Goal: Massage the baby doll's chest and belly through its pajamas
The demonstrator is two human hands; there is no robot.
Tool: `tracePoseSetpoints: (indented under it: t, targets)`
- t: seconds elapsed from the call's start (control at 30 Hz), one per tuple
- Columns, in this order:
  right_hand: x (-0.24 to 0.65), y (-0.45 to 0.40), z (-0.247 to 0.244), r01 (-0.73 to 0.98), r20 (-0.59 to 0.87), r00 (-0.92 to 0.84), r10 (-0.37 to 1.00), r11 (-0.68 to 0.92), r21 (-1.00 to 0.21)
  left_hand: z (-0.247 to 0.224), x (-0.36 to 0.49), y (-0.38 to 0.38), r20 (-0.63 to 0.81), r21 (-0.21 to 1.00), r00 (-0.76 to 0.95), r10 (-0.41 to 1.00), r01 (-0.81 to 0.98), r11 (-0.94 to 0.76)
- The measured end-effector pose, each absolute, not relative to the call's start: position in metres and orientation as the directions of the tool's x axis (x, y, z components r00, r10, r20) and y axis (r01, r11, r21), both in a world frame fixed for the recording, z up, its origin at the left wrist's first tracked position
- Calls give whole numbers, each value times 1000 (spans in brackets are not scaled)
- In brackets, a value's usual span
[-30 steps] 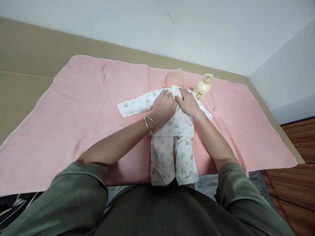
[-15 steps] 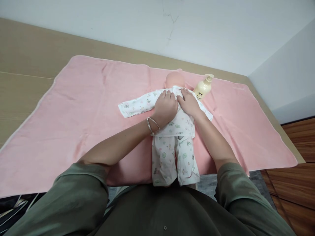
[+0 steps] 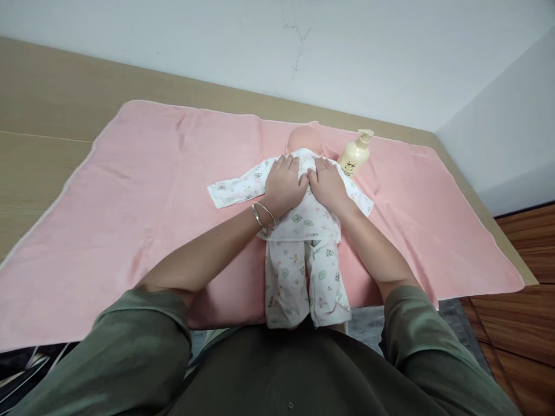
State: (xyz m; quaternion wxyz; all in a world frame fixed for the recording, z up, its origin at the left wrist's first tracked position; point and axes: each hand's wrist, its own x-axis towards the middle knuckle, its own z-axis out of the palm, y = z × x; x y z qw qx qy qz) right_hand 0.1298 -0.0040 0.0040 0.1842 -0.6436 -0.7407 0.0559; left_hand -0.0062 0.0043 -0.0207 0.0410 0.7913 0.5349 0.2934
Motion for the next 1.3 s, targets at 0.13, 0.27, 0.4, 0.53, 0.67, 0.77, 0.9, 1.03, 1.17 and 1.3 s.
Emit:
tracePoseSetpoints:
  t: [0.13,0.27,0.4,0.53,0.67,0.77,0.9,1.03,1.17,1.3]
  targets:
    - [130,-3,5,937,186,-108,977,162,-309,-20,-5,0,423,379,256,869,822,-426]
    - [128,-8,8,935,217,-96,971,163,-315,-13,-6,-1,412,373,259,874,827,-421]
    - [120,-24,14,954,216,-87,972,144,-263,-2,-14,6,327,366,308,893,830,-420]
    - [118,-32,20,958,219,-110,969,163,-237,-4,-17,12,319,365,305,897,834,-414]
    - [131,-15,18,924,164,-94,982,148,-353,-15,-7,-1,416,302,286,863,852,-428]
    - [140,-1,14,915,123,-59,991,103,-390,-12,-1,-15,412,276,303,859,857,-435]
    - [133,-7,11,937,123,-30,992,71,-342,1,-5,-15,317,301,346,883,846,-440]
    - [117,-28,14,947,156,-58,986,104,-303,-3,-13,7,274,386,312,909,830,-402]
    - [114,-30,18,943,165,-55,985,106,-317,-21,-8,14,329,403,237,914,840,-363]
    - [127,-10,16,928,176,-87,981,144,-344,-27,3,-3,384,372,222,896,851,-370]
